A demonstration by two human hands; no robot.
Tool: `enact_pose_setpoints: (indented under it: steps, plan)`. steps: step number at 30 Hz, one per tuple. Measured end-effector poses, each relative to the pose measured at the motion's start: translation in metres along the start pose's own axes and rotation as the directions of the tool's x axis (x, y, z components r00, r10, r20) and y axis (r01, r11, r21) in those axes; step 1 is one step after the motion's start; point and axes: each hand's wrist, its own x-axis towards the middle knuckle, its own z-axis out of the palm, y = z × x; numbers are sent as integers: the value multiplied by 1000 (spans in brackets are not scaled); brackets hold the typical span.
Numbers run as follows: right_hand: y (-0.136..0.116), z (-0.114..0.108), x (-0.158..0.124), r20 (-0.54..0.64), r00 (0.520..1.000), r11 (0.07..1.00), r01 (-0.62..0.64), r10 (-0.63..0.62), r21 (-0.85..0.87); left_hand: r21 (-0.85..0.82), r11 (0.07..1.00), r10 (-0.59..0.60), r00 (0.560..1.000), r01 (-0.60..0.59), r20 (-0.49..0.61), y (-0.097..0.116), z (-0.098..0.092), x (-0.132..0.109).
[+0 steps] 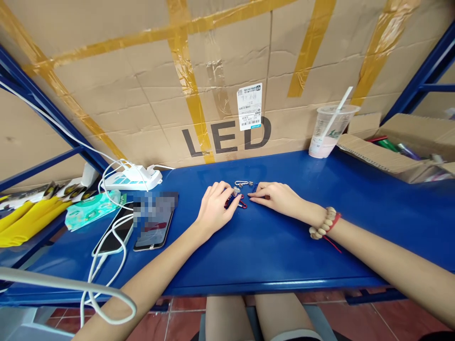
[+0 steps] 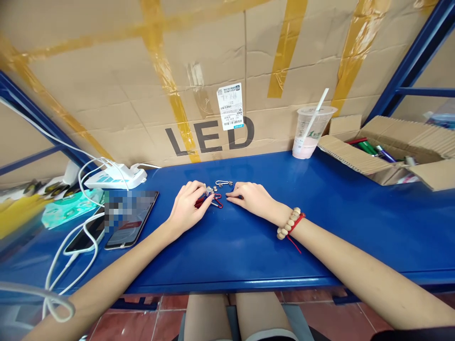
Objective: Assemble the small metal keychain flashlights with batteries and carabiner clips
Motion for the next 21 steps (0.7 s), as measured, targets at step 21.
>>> enact_pose_setpoints:
  steps: [21]
  plan:
    - [-1, -2, 2, -10, 1000, 997, -10, 11, 75, -61, 980, -188, 982, 188, 2, 13, -1, -3]
